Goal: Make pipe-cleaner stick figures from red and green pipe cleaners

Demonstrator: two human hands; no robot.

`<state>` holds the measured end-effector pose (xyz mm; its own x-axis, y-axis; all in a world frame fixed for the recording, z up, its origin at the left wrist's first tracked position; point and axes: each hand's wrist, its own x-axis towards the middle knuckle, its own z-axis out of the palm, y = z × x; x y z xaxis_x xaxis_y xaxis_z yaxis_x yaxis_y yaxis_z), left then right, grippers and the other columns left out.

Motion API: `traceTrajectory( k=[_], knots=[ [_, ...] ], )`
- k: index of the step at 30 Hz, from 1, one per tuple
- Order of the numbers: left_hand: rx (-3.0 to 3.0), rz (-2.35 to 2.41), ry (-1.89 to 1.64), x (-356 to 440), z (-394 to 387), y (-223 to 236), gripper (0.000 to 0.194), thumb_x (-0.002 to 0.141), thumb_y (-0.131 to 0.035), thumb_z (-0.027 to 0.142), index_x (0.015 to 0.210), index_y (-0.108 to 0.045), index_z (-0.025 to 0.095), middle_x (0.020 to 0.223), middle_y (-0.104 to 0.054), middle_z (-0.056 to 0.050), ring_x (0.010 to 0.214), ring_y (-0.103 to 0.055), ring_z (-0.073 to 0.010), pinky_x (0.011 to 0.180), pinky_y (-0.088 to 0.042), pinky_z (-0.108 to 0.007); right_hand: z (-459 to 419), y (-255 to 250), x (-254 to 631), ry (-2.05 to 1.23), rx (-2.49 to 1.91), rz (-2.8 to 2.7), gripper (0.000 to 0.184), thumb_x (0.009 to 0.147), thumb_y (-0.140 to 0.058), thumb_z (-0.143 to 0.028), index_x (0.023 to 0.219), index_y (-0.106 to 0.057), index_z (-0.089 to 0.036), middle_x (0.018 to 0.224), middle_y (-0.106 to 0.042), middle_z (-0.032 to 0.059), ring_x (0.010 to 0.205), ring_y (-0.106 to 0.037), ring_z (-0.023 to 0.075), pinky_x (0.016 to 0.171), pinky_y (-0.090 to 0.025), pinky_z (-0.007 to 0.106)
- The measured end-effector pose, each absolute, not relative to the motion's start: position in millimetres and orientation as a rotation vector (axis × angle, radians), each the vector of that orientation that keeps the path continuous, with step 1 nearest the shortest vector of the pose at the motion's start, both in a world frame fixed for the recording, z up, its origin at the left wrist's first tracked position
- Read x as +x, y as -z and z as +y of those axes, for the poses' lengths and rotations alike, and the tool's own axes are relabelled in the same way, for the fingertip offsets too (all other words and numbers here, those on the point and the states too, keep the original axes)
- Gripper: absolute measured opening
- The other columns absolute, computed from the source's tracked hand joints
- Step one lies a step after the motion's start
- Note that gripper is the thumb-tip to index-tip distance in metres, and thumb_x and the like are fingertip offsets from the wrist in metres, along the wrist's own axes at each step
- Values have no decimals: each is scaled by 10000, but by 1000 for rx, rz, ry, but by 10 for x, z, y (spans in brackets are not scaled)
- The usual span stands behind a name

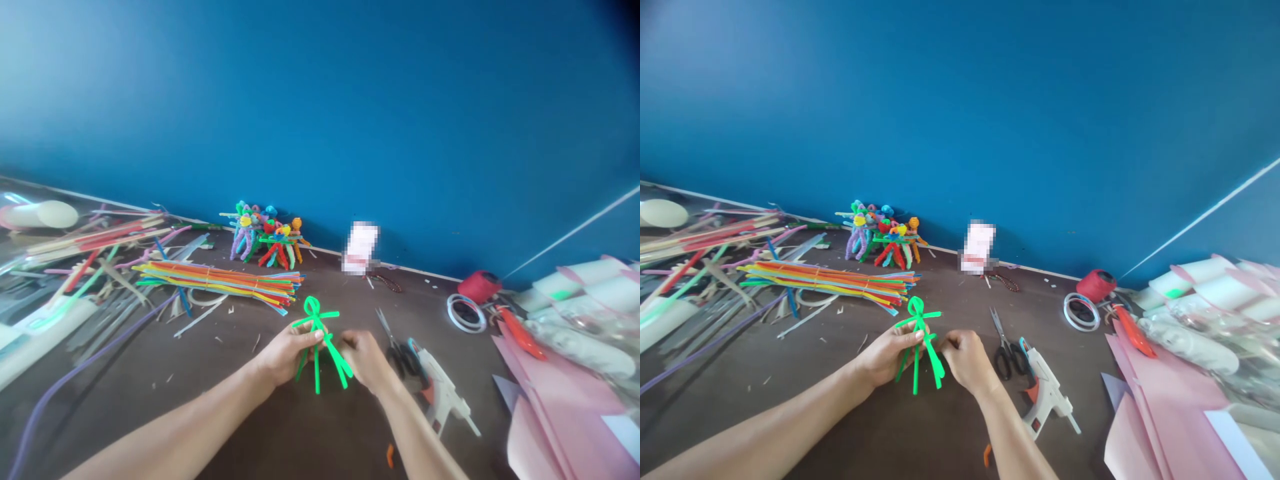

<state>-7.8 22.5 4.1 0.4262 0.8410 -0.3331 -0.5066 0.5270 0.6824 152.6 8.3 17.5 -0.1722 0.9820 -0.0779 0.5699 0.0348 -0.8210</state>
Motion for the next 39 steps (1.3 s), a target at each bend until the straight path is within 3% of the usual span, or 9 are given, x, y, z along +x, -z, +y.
traceTrajectory(
  k=[3, 5, 8, 17, 24, 28, 32, 35, 39],
  knots=[
    [541, 694, -911, -75, 232, -46, 217, 530, -760, 222, 648, -601, 132, 590, -577, 21, 533, -525, -68, 511, -357, -182, 64, -233, 1549, -886, -1605, -1891, 246, 741, -450, -263, 589, -600, -142, 515, -512, -31, 524, -474, 107, 509, -329, 188],
    [517, 696, -940, -72, 246, -46, 204, 549, -750, 208, 654, -588, 139, 573, -561, 36, 522, -517, -57, 513, -367, -174, 59, -281, 1592, -661, -1648, -1918, 186, 734, -501, -298, 766, -628, -165, 681, -599, -1, 637, -543, 139, 596, -381, 209],
    [457, 732, -982, -68, 267, -49, 218, 541, -752, 185, 650, -567, 148, 556, -540, 51, 511, -509, -52, 489, -368, -165, 69, -368, 1714, -282, -1798, -1912, 250, 709, -563, -298, 933, -580, -187, 894, -607, 44, 773, -571, 176, 678, -406, 248],
    [472, 727, -965, -78, 286, -85, 202, 548, -735, 157, 660, -568, 139, 553, -520, 44, 497, -489, -50, 465, -364, -166, 83, -623, 2040, -96, -2437, -2145, 183, 746, -510, -266, 905, -553, -185, 881, -587, 65, 748, -608, 227, 595, -404, 290],
    [549, 676, -936, -79, 291, -76, 181, 573, -726, 196, 681, -595, 132, 551, -499, 37, 493, -455, -46, 462, -342, -169, -134, -530, 2036, 24, -2357, -2309, 252, 764, -417, -117, 972, -549, -169, 917, -549, 94, 735, -610, 222, 584, -397, 293],
    [555, 711, -953, -61, 282, -71, 207, 546, -743, 208, 678, -605, 127, 540, -494, 37, 484, -449, -50, 449, -328, -175, -193, -403, 2232, 167, -2335, -2261, 226, 781, -400, -103, 896, -582, -172, 868, -547, 89, 721, -605, 219, 614, -394, 312],
    [584, 757, -976, -42, 262, -62, 205, 556, -741, 223, 692, -618, 133, 570, -523, 31, 514, -467, -55, 484, -335, -182, -156, -356, 2473, 185, -2433, -2117, 195, 797, -410, -146, 879, -584, -178, 895, -540, 84, 621, -596, 184, 521, -382, 284],
    [584, 817, -988, -33, 245, -72, 192, 558, -738, 240, 674, -613, 151, 570, -537, 36, 528, -483, -62, 513, -335, -190, -158, -481, 2444, 218, -2202, -1975, 148, 799, -443, -194, 854, -581, -187, 868, -563, 58, 625, -585, 163, 541, -404, 270],
    [601, 877, -970, -27, 230, -89, 196, 555, -739, 245, 665, -611, 146, 594, -555, 26, 548, -486, -65, 544, -336, -195, -195, -713, 2032, 186, -1518, -1978, 169, 833, -432, -209, 896, -589, -197, 818, -593, 52, 751, -569, 160, 696, -435, 271]
  ],
)
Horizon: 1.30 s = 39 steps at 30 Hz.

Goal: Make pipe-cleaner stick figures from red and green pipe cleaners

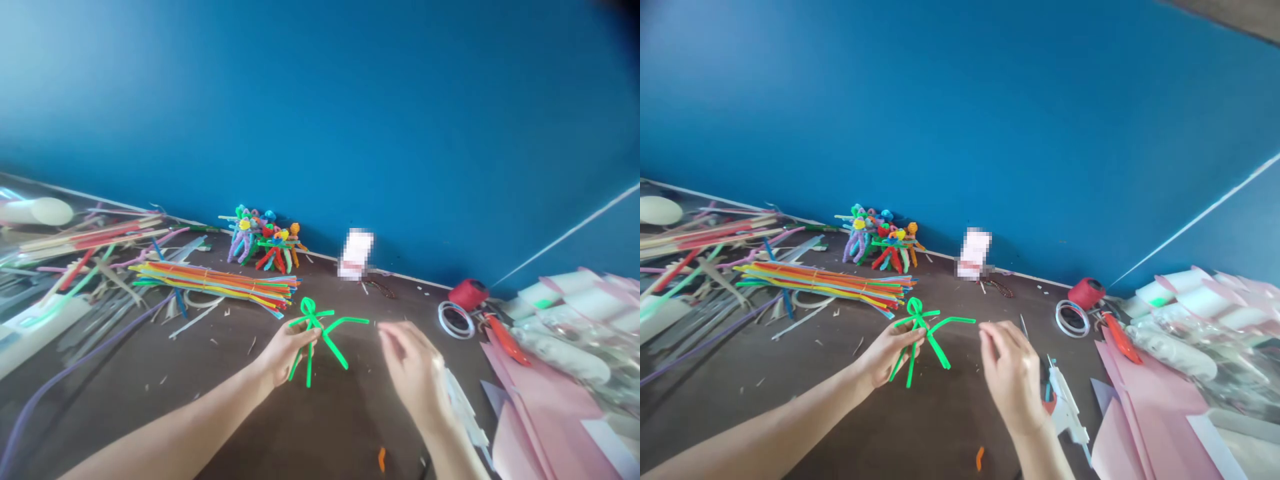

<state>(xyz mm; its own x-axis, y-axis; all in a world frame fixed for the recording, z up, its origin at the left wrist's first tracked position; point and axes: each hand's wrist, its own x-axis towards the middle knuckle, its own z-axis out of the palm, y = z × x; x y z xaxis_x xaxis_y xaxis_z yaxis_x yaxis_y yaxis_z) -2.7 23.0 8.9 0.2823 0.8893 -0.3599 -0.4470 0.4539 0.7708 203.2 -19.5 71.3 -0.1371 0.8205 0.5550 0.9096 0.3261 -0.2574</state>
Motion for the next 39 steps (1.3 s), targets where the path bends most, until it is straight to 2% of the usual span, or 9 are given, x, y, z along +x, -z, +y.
traceTrajectory(
  k=[4, 8, 12, 18, 22, 26, 39],
  knots=[
    [656, 825, -974, -25, 241, -52, 191, 571, -730, 251, 665, -607, 139, 570, -530, 28, 503, -447, -58, 507, -306, -197, -137, -713, 1647, 4, -1190, -2195, 226, 835, -438, -160, 957, -613, -233, 854, -599, 54, 798, -550, 166, 707, -447, 285],
    [653, 775, -976, -27, 263, -1, 184, 578, -727, 246, 639, -589, 141, 526, -490, 41, 469, -426, -51, 485, -292, -193, -61, -531, 1566, -39, -1203, -2186, 246, 833, -439, -147, 986, -609, -239, 871, -570, 62, 802, -541, 168, 686, -451, 286],
    [641, 763, -960, -27, 267, 4, 185, 573, -731, 241, 617, -583, 141, 517, -513, 36, 465, -446, -56, 478, -296, -188, -64, -426, 1582, -55, -1234, -2168, 256, 835, -417, -139, 991, -600, -228, 856, -542, 69, 795, -539, 169, 678, -452, 288],
    [648, 748, -943, -28, 245, -33, 176, 580, -731, 240, 651, -603, 142, 585, -585, 16, 490, -489, -62, 465, -311, -180, -72, -335, 1582, -242, -1122, -2113, 295, 815, -454, -140, 1078, -556, -228, 940, -567, 81, 883, -544, 185, 752, -467, 321],
    [592, 714, -943, -32, 234, -62, 162, 578, -734, 212, 662, -614, 143, 616, -611, 8, 555, -534, -80, 516, -347, -181, -82, -292, 1571, -391, -1115, -2066, 338, 818, -478, -169, 1147, -521, -232, 1001, -570, 88, 927, -540, 183, 801, -460, 326],
    [530, 720, -959, -26, 221, -64, 162, 568, -738, 207, 661, -614, 161, 619, -612, 23, 546, -534, -88, 519, -349, -193, -92, -290, 1535, -449, -1109, -1975, 301, 801, -519, -237, 1098, -560, -221, 987, -584, 85, 923, -553, 189, 793, -471, 321],
    [560, 775, -1023, -7, 194, -75, 167, 543, -750, 217, 645, -634, 152, 604, -595, 22, 536, -504, -78, 507, -330, -201, -107, -323, 1420, -783, -1087, -1739, 225, 841, -457, -256, 969, -632, -196, 891, -601, 58, 837, -567, 169, 749, -455, 267]
  ],
)
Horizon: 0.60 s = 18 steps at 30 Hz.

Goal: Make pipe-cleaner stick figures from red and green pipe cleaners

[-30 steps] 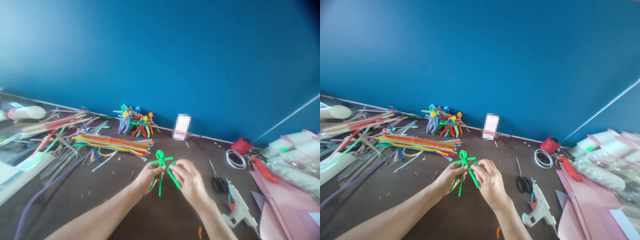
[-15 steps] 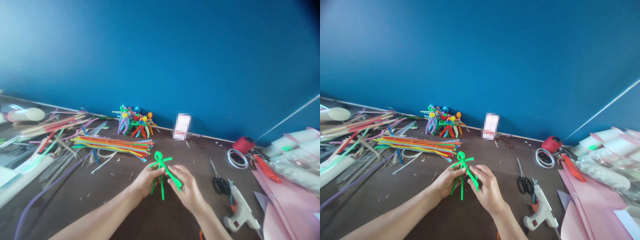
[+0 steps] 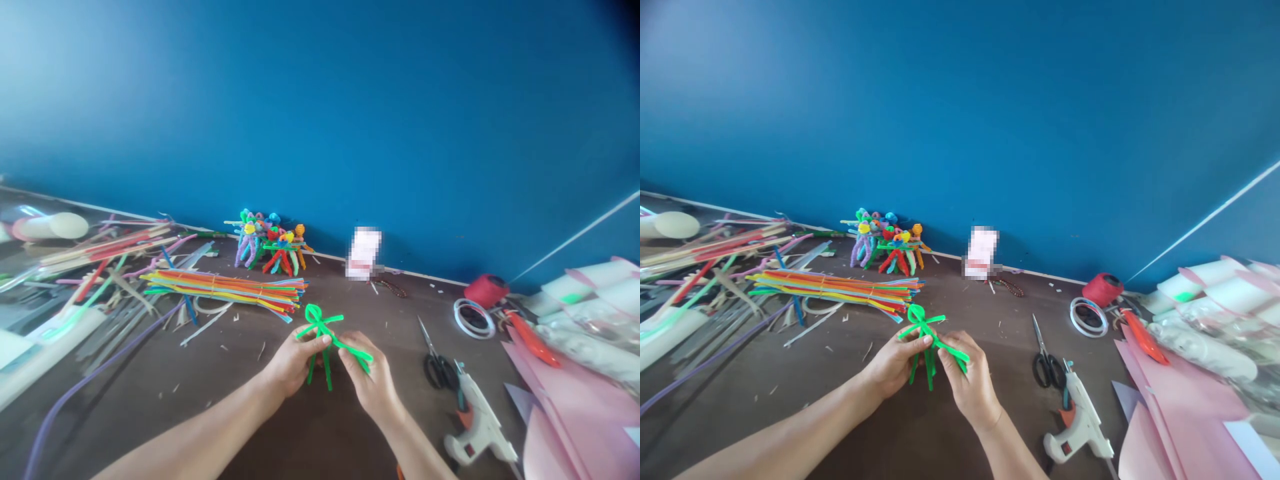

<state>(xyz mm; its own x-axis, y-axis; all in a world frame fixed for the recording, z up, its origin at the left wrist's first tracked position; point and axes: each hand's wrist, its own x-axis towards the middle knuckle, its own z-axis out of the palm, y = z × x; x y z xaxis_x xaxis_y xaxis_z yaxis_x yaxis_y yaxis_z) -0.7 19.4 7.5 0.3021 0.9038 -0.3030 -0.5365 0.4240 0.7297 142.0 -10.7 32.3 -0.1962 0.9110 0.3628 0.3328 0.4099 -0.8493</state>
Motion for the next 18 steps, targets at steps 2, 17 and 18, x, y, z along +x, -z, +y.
traceTrajectory(
  k=[2, 17, 18],
  knots=[
    [561, 784, -1038, 0, 190, -73, 170, 540, -752, 213, 642, -632, 152, 589, -583, 30, 519, -491, -67, 490, -325, -193, -109, -318, 1417, -817, -1123, -1700, 225, 842, -453, -275, 928, -640, -184, 861, -602, 55, 820, -563, 170, 756, -446, 270],
    [654, 720, -965, 23, 177, -109, 215, 660, -659, 321, 687, -608, 114, 459, -423, 45, 426, -396, -55, 443, -301, -187, -87, -117, 1403, -1298, -1175, -1176, 273, 775, -546, -382, 772, -661, -135, 637, -607, 37, 615, -547, 150, 510, -425, 231],
    [655, 730, -951, 21, 182, -97, 242, 659, -658, 340, 727, -615, 111, 444, -389, 57, 402, -350, -43, 420, -267, -181, -87, -111, 1401, -1303, -1176, -1169, 270, 774, -549, -381, 774, -663, -137, 641, -611, 37, 613, -548, 150, 507, -423, 231]
  ],
)
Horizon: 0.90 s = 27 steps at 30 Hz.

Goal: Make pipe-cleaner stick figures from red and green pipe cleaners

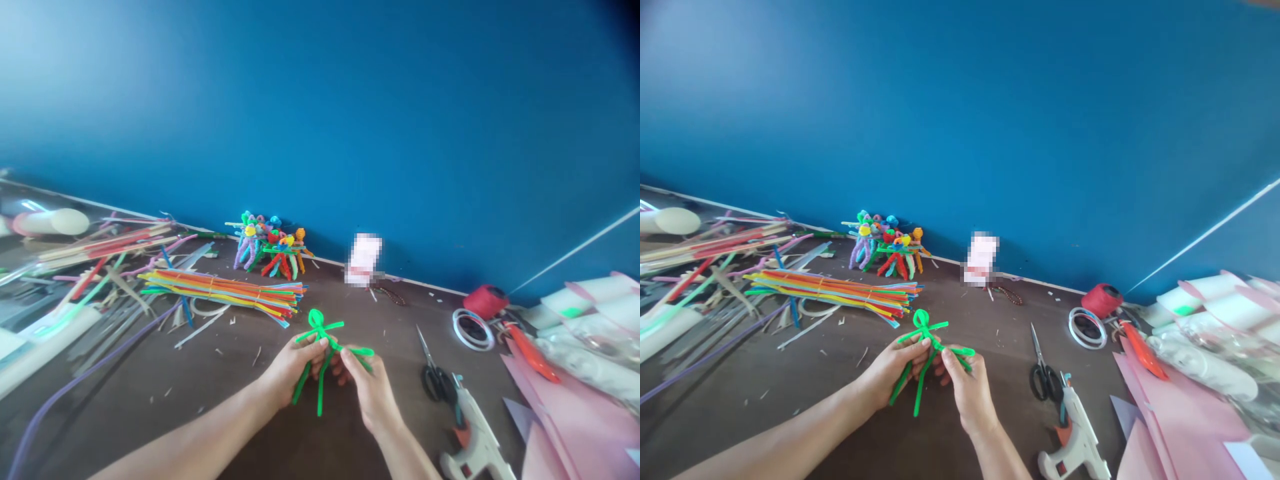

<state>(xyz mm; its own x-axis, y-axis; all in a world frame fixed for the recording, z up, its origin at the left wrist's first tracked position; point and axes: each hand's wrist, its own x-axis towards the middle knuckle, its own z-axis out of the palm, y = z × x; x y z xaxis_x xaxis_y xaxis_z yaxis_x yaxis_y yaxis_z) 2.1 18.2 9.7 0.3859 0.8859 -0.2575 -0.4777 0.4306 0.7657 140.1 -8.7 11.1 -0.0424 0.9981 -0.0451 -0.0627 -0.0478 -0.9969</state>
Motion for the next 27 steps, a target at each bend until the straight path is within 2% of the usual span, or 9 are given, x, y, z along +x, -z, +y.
traceTrajectory(
  k=[4, 7, 13, 19, 23, 27],
  knots=[
    [697, 773, -935, 22, 194, -70, 333, 627, -682, 359, 845, -625, 114, 452, -414, 60, 369, -285, -20, 384, -188, -176, -86, -109, 1402, -1292, -1197, -1168, 268, 767, -558, -383, 785, -670, -140, 646, -620, 38, 600, -552, 148, 512, -423, 237],
    [751, 812, -973, 30, 186, -81, 315, 605, -701, 342, 810, -635, 111, 477, -478, 41, 362, -309, -18, 371, -186, -175, -84, -120, 1409, -1259, -1240, -1186, 284, 765, -558, -394, 788, -672, -135, 634, -619, 39, 601, -553, 151, 518, -424, 241],
    [724, 780, -1027, 43, 159, -144, 227, 612, -705, 290, 747, -639, 121, 584, -600, -3, 451, -470, -60, 432, -323, -175, -78, -113, 1433, -1218, -1276, -1207, 281, 746, -582, -390, 851, -658, -141, 664, -618, 33, 620, -546, 146, 519, -429, 232],
    [749, 730, -987, 44, 163, -136, 212, 641, -680, 301, 707, -628, 106, 626, -626, -31, 551, -560, -124, 539, -425, -232, -62, -106, 1417, -1390, -1194, -983, 267, 718, -609, -393, 724, -636, -127, 612, -597, 24, 543, -540, 128, 454, -411, 218],
    [762, 704, -977, 44, 158, -125, 218, 662, -660, 304, 748, -620, 108, 631, -619, -33, 541, -571, -144, 543, -440, -265, -54, -114, 1418, -1528, -1087, -847, 251, 702, -629, -381, 772, -607, -141, 617, -594, 9, 498, -528, 108, 413, -390, 198],
    [732, 723, -994, 44, 153, -128, 193, 662, -659, 288, 727, -612, 113, 604, -603, -21, 527, -556, -128, 532, -433, -247, -56, -116, 1445, -1561, -1051, -910, 271, 713, -626, -354, 886, -572, -153, 665, -603, 11, 527, -540, 105, 436, -405, 194]
  ],
)
